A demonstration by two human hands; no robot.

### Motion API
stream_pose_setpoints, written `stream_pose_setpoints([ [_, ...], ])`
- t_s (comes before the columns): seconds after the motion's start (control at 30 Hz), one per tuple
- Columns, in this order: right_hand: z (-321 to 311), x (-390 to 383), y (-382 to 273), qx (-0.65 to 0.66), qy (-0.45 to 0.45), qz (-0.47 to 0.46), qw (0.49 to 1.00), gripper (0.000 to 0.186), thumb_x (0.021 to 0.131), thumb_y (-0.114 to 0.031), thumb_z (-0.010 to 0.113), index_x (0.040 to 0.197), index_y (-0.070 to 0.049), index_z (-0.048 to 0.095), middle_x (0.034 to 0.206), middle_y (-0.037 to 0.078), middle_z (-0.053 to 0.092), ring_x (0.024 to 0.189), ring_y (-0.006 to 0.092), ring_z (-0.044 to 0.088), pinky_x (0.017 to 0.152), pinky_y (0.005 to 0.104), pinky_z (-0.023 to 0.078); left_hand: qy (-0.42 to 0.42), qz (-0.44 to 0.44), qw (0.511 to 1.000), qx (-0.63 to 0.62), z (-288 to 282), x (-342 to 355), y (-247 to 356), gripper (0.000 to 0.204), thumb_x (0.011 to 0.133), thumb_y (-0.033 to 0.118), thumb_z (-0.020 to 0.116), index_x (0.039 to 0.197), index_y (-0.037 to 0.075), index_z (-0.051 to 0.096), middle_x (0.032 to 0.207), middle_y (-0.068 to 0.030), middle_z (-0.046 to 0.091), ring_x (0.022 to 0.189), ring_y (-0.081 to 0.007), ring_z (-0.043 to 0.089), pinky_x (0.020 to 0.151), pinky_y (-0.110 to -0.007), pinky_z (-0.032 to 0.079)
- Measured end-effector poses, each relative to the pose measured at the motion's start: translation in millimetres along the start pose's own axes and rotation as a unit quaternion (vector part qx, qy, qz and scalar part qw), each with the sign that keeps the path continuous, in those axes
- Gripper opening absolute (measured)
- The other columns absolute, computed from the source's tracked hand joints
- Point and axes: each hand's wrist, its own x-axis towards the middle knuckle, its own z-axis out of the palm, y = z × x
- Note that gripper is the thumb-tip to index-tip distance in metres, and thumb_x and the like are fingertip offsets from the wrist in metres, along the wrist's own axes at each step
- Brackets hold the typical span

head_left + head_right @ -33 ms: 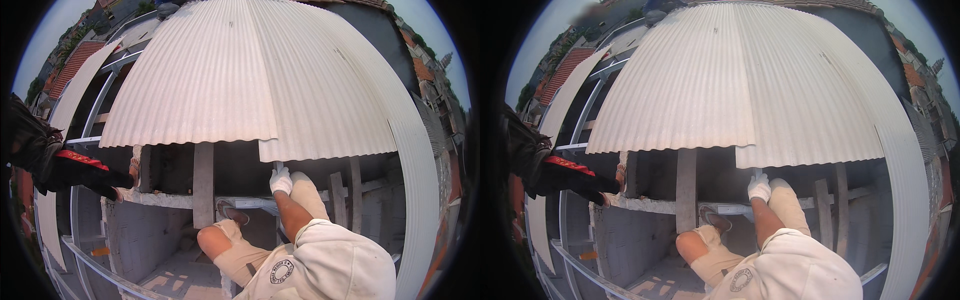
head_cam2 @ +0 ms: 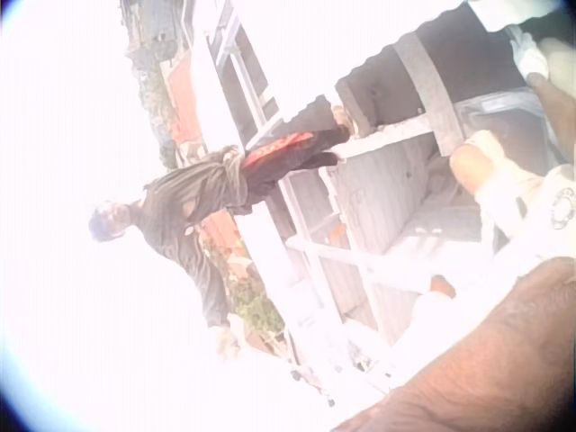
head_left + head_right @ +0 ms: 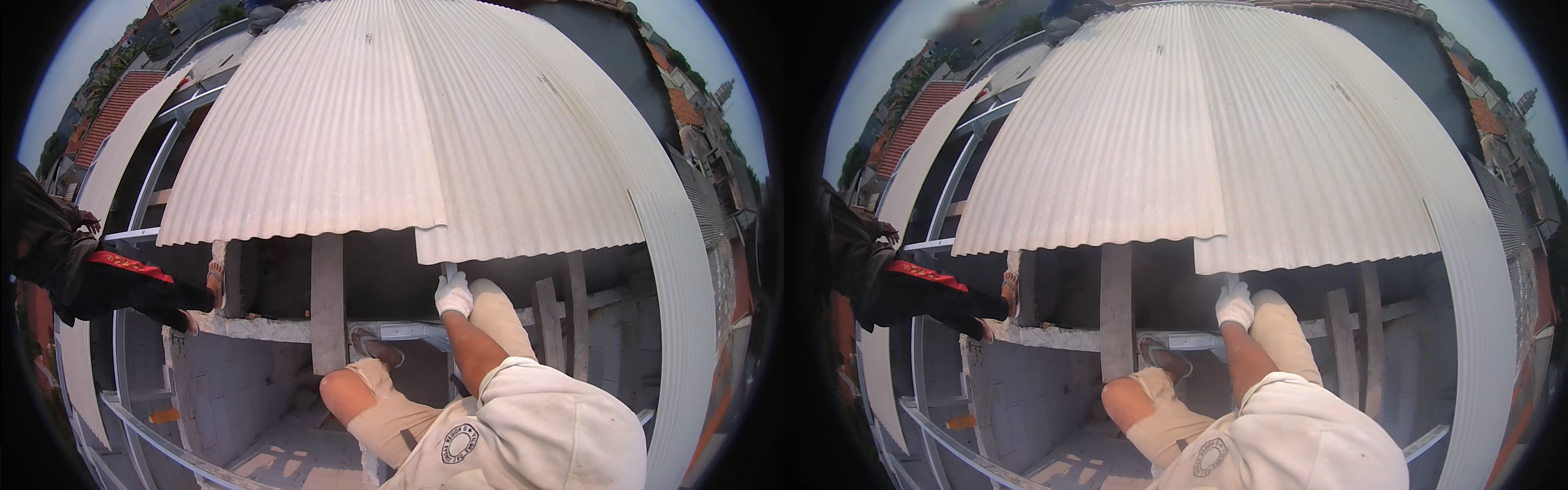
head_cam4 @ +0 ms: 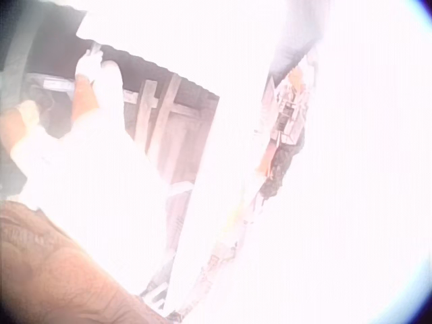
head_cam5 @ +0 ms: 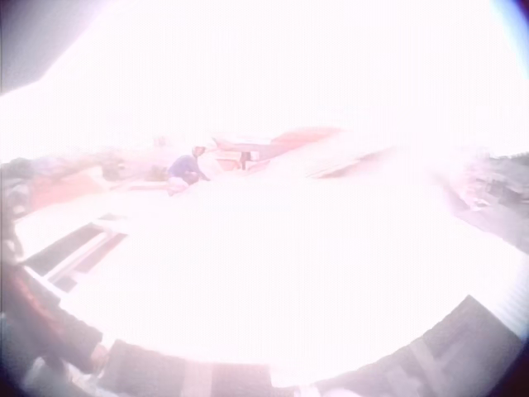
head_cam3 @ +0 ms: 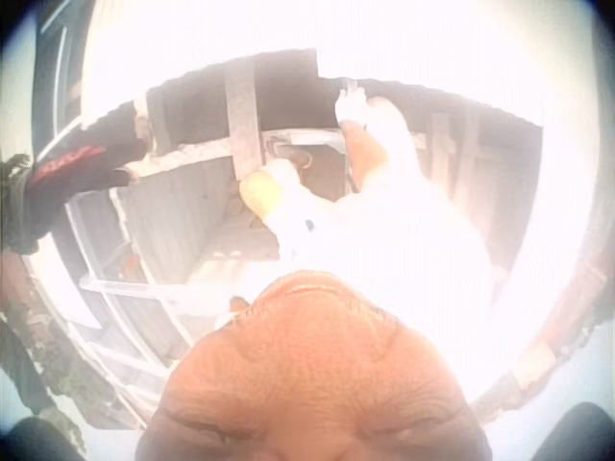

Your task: The person lifts and positions white corrugated roof sheets onto a metal frame on a rooftop. They align the sheets with the frame and adjust their placement while another worker assists nearby.

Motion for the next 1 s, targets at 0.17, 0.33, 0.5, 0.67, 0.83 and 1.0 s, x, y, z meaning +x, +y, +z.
stream_pose_setpoints([
  [0.17,4.4,-0.7,1.5,0.007,0.001,-0.003,1.0,0.048,0.108,-0.049,0.071,0.123,-0.004,0.06,0.116,0.029,0.079,0.103,0.0526,0.08,0.089,0.0633,0.064,-0.01,0.02,1.0,0.022,4.8,1.7,21.7,0.077,0.094,0.059,0.077,0.121,-0.013,0.081,0.124,-0.0356,0.08,0.119,-0.05,0.076,0.105,-0.054,0.057],
  [0.33,2.1,0.5,-1.5,0.003,0.0,-0.003,1.0,0.048,0.108,-0.049,0.071,0.123,-0.004,0.06,0.115,0.028,0.079,0.103,0.0517,0.08,0.088,0.0624,0.064,-0.018,0.016,0.999,0.029,3.3,5.5,23.1,0.077,0.094,0.059,0.076,0.121,-0.013,0.081,0.124,-0.0356,0.08,0.12,-0.0501,0.076,0.105,-0.055,0.057],
  [0.5,1.7,1.2,-2.8,0.004,0.009,-0.005,1.0,0.049,0.108,-0.048,0.071,0.123,-0.003,0.06,0.115,0.029,0.079,0.103,0.052,0.08,0.088,0.0627,0.064,-0.024,0.001,0.999,0.028,-1.2,9.1,15.1,0.078,0.094,0.06,0.076,0.121,-0.013,0.081,0.125,-0.0357,0.08,0.12,-0.0502,0.076,0.105,-0.055,0.057],
  [0.67,0.3,3.2,1.5,0.016,0.003,-0.014,1.0,0.051,0.107,-0.047,0.072,0.124,-0.001,0.06,0.116,0.032,0.077,0.106,0.0548,0.078,0.089,0.0636,0.063,-0.031,-0.016,0.999,0.022,-2.3,11.0,8.7,0.078,0.093,0.06,0.075,0.121,-0.013,0.081,0.125,-0.0358,0.08,0.121,-0.0502,0.075,0.106,-0.055,0.056],
  [0.83,1.7,1.6,-2.6,0.018,-0.005,-0.005,1.0,0.05,0.107,-0.046,0.072,0.124,-0.001,0.06,0.119,0.033,0.077,0.106,0.0554,0.078,0.09,0.0645,0.062,-0.031,-0.035,0.999,0.02,-4.8,9.9,-3.4,0.079,0.093,0.06,0.075,0.121,-0.013,0.081,0.125,-0.0358,0.08,0.121,-0.0503,0.075,0.106,-0.055,0.056],
  [1.0,4.0,1.9,-1.2,0.016,0.001,-0.012,1.0,0.05,0.107,-0.046,0.072,0.123,-0.001,0.06,0.117,0.033,0.077,0.106,0.0554,0.078,0.09,0.0647,0.062,-0.033,-0.043,0.998,0.024,-4.9,8.0,-12.0,0.079,0.093,0.061,0.074,0.121,-0.013,0.081,0.125,-0.0359,0.08,0.121,-0.0504,0.075,0.107,-0.055,0.056],
])
